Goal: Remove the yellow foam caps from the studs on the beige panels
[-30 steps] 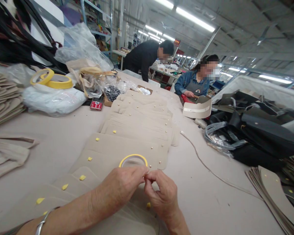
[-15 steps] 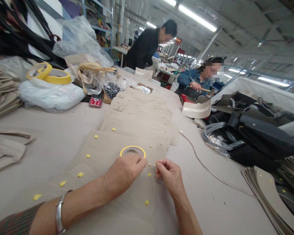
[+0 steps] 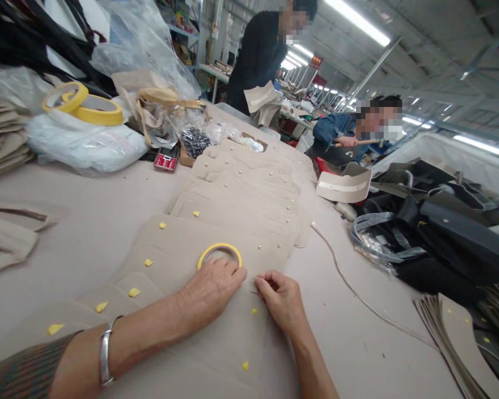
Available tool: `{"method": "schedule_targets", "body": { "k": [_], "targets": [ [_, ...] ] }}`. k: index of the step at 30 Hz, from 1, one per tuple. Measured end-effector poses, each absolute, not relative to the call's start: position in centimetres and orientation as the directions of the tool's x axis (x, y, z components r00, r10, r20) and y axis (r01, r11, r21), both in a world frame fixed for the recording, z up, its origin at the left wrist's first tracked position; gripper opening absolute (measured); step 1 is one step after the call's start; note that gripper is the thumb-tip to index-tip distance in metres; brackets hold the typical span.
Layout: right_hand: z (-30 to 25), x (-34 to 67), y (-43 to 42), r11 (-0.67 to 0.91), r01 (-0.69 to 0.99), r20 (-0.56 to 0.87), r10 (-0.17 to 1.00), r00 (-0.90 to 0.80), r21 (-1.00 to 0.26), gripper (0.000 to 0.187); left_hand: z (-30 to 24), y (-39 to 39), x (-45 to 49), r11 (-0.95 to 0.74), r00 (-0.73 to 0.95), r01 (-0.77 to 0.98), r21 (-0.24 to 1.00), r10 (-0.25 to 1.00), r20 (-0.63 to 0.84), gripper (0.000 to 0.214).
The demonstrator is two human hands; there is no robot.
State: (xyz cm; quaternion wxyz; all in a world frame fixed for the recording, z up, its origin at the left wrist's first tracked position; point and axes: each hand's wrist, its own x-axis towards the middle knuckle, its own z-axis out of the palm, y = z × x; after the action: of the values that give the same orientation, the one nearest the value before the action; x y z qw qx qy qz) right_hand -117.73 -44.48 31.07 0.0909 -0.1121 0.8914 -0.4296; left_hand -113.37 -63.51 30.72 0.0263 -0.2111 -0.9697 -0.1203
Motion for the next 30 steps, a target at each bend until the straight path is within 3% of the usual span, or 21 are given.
{"method": "schedule_targets", "body": {
  "k": [8,14,17,22,26,30],
  "targets": [
    [31.1,-117.8,-45.3,0.725,-0.257,0.017,-0.32,-0.947,-0.639,0.018,30.8,-63.5,-113.3,0.883,-0.906,0.423,0.203,0.416,0.078,0.019],
    [30.4,-117.7,-43.9,0.66,-0.087,-0.079,-0.218,-0.973,-0.747,0.019,31.2,-63.5,-113.3,0.881,-0.911,0.412,0.233,0.406,0.075,0.017],
    [30.1,-117.1,-43.5,0.628,-0.218,0.024,-0.302,-0.953,-0.747,0.021,31.8,-63.7,-113.3,0.867,-0.913,0.404,0.293,0.404,0.062,0.016],
    [29.8,-116.9,-44.6,0.71,-0.375,0.161,-0.352,-0.922,-0.596,0.023,32.5,-64.1,-113.1,0.804,-0.895,0.426,0.413,0.441,0.066,0.016],
    [30.4,-117.5,-45.8,0.786,-0.328,0.114,-0.317,-0.942,-0.524,0.019,32.6,-64.3,-113.1,0.767,-0.879,0.464,0.443,0.462,0.119,0.017],
    [31.6,-117.0,-45.5,0.807,-0.279,-0.022,-0.339,-0.94,-0.52,0.016,32.5,-64.8,-113.2,0.743,-0.872,0.49,0.456,0.428,0.239,0.017]
  ]
}}
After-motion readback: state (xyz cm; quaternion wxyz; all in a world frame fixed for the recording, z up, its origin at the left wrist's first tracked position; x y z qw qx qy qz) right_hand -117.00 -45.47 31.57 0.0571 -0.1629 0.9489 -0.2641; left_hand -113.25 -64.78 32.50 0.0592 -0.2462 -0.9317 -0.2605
